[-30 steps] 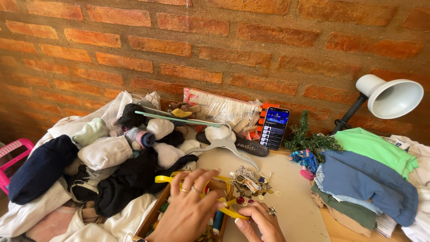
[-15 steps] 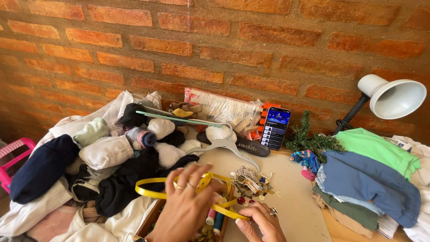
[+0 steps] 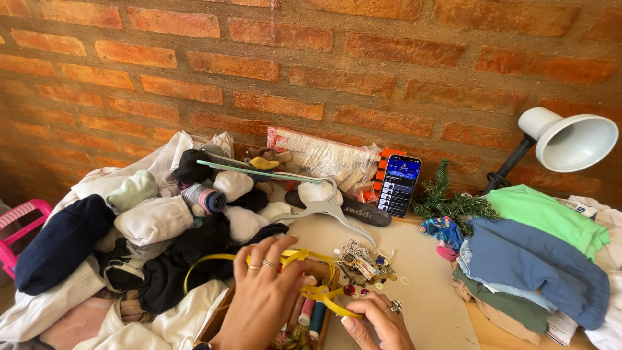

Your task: A person is seen organizing a small wooden box containing sewing supplies, specifically handling a yellow ribbon and various spools of thread.

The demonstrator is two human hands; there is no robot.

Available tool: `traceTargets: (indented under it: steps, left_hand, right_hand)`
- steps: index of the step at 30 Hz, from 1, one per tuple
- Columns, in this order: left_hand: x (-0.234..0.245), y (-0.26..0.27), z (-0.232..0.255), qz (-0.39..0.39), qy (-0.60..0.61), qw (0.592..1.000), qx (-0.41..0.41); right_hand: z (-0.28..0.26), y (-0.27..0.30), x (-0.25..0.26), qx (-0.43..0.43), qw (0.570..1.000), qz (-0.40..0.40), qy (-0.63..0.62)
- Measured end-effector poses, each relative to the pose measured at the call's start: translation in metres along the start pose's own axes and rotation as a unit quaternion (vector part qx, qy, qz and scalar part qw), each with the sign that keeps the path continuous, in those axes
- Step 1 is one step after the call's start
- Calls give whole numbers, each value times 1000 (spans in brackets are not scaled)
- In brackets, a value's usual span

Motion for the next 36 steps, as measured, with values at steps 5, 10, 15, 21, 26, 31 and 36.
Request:
traceTargets:
  steps: [5, 10, 15, 21, 26, 31, 36]
  left_hand:
    - [10, 0, 22, -45, 94, 980, -172]
    - [8, 0, 21, -65, 122, 971, -197]
    - [-1, 2, 16, -41, 73, 985, -154]
    - [25, 2, 30, -12, 90, 968, -235]
    - [24, 6, 29, -22, 135, 958, -254]
    - [4, 6, 23, -63, 186, 949, -249]
    - [7, 1, 25, -84, 265, 936, -216]
  right_hand:
    - [-6, -2, 2, 35, 999, 6, 22]
    - [-8, -2, 2, 8, 1000, -3, 4]
    - [-5, -2, 2, 15, 1000, -6, -3]
    - [-1, -2, -1, 23, 994, -28, -103]
    - [-2, 4, -3, -42, 995, -28, -87]
    - [13, 12, -7, -245, 960, -69, -115]
    - [25, 14, -13, -198, 945, -21, -258]
Point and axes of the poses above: each hand's wrist, its own y-axis away from the middle knuckle, its own x-axis out of the back of the hand, z = x × y, the point moved 5 cm from there along -y, towards the middle knuckle, and after that the axes turned 15 degrees about -z, right-handed, at the moved point
